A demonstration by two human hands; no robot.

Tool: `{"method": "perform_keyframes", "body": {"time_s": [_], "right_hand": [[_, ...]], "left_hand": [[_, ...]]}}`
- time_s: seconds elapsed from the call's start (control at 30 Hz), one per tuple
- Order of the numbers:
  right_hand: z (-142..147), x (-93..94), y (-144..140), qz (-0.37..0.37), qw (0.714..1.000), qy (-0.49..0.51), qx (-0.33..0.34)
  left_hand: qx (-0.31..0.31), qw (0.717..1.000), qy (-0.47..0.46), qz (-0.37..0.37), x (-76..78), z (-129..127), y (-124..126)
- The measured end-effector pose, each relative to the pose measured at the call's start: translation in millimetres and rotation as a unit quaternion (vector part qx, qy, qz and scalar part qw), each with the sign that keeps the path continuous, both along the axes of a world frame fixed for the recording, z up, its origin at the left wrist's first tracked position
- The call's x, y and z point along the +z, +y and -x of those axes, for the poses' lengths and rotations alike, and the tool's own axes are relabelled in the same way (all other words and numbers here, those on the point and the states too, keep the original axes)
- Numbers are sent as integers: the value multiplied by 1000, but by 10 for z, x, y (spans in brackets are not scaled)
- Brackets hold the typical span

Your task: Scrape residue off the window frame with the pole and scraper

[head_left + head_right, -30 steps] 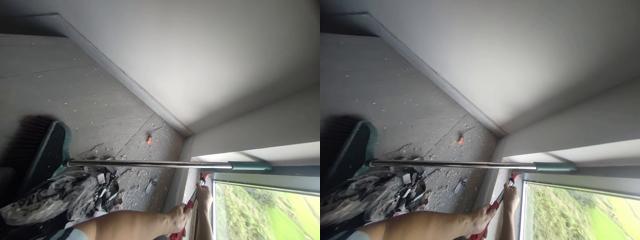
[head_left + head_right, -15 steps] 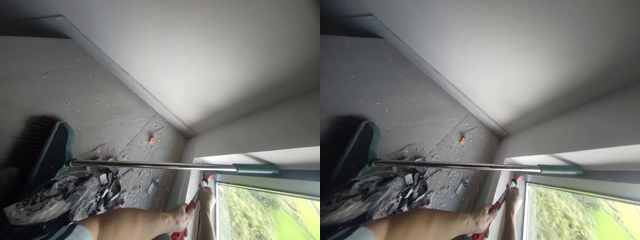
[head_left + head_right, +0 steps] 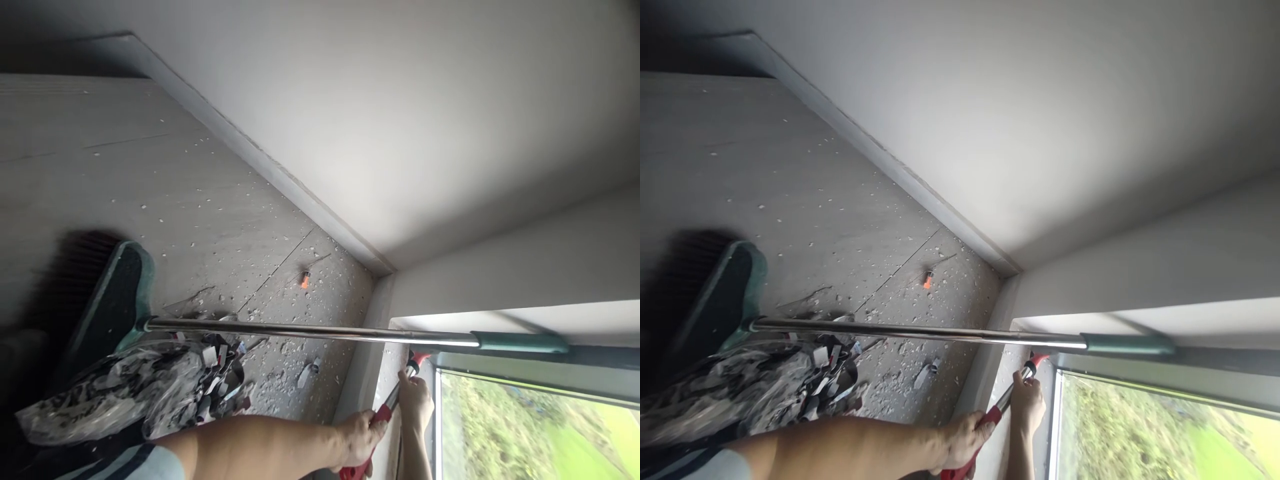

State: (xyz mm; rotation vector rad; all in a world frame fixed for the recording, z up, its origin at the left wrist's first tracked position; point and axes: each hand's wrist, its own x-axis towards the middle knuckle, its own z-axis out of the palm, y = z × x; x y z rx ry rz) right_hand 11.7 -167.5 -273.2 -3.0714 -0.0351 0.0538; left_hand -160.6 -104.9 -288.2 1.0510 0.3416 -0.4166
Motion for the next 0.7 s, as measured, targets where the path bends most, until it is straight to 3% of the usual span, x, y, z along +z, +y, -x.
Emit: {"method": "perform_keyframes", "body": {"time_s": [0.1,0.43,0.7], "right_hand": [[11,4,6,-5,1000,13,3],[73,-22,2,-12,1000,9,8],[150,33,-24,-14,1000,21,4]], "left_hand": [[7,998,52,38,16,8,17],[-21,998,41,31,92,103,128],[4,999,23,32,91,138,28]]}}
